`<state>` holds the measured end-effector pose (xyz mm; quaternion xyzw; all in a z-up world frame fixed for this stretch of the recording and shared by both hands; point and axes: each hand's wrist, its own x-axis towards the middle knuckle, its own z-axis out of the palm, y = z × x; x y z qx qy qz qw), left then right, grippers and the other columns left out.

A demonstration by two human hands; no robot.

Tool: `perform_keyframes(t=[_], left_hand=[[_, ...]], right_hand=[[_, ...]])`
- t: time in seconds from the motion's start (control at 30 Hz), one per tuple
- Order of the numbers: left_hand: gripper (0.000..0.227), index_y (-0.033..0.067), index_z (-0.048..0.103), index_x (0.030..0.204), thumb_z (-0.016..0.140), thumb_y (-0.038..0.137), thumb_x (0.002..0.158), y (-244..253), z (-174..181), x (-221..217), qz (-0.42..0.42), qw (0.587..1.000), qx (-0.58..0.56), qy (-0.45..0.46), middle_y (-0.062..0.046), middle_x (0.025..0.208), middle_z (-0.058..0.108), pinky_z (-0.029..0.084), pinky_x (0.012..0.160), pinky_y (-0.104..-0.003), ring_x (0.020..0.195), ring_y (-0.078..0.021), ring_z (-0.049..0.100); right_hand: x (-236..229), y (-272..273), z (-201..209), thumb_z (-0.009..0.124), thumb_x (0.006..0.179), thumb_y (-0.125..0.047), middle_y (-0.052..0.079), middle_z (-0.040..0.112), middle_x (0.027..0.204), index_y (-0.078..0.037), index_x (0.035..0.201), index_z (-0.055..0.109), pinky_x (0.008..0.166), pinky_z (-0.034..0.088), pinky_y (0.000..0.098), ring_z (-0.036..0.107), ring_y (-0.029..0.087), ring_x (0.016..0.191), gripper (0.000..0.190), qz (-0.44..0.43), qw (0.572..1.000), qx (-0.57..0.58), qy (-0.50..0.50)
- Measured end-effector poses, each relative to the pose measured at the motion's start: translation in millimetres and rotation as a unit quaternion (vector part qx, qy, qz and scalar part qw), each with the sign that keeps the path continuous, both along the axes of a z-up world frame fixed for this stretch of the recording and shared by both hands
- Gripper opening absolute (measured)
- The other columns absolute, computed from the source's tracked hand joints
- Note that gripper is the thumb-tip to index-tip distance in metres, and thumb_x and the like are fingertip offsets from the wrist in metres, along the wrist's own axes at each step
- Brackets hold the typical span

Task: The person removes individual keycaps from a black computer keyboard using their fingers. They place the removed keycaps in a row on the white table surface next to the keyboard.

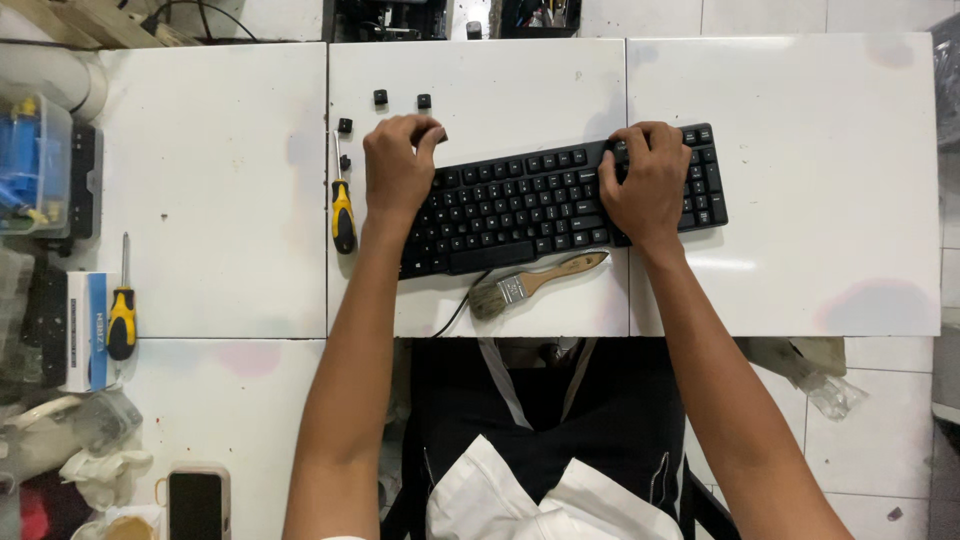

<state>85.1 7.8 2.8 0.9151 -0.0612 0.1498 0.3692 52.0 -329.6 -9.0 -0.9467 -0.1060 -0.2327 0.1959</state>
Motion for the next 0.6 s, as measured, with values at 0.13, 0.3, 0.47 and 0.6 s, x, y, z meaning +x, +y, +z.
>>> perform_keyframes(t=[0.13, 0.3, 0.47, 0.6], left_hand=[[0.003, 0.0138, 0.083, 0.097, 0.082, 0.016, 0.096, -8, -50, 53, -0.024, 0.991, 0.039, 0.124, -0.004, 0.082, 0.079, 0.061, 0.076, -0.034, 0.080, -0.0216, 0.077], [0.011, 0.0077, 0.085, 0.097, 0.075, 0.012, 0.097, -20, -14, 52, -0.036, 0.977, 0.011, 0.208, -0.009, 0.096, 0.083, 0.061, 0.091, -0.038, 0.094, -0.0232, 0.077], [0.018, 0.0062, 0.081, 0.116, 0.074, 0.016, 0.103, -16, -12, 32, -0.046, 0.996, 0.029, 0.071, -0.012, 0.099, 0.072, 0.061, 0.085, -0.039, 0.090, -0.0248, 0.071], [0.036, 0.0084, 0.078, 0.131, 0.073, 0.033, 0.106, -35, 12, -6, -0.017, 0.975, 0.217, 0.039, -0.012, 0.098, 0.064, 0.058, 0.068, -0.037, 0.092, -0.0268, 0.058]], right_hand=[[-4, 1, 5, 0.071, 0.102, -0.013, 0.005, 0.052, 0.112, -0.013, 0.112, 0.067, 0.088, 0.046, 0.0436, 0.057, 0.028, 0.105, 0.011, 0.003, 1.000, 0.003, 0.010], [-2, 4, 11, 0.072, 0.096, -0.012, 0.012, 0.062, 0.111, -0.007, 0.111, 0.071, 0.087, 0.045, 0.0483, 0.058, 0.033, 0.107, 0.016, 0.015, 1.000, 0.009, -0.024], [-1, 4, 9, 0.072, 0.096, -0.011, 0.011, 0.062, 0.111, -0.007, 0.112, 0.071, 0.088, 0.045, 0.0481, 0.057, 0.033, 0.107, 0.016, 0.016, 1.000, 0.012, -0.018], [-2, 4, 11, 0.072, 0.097, -0.012, 0.012, 0.062, 0.112, -0.006, 0.113, 0.071, 0.088, 0.045, 0.0484, 0.058, 0.033, 0.108, 0.017, 0.016, 1.000, 0.013, -0.016]])
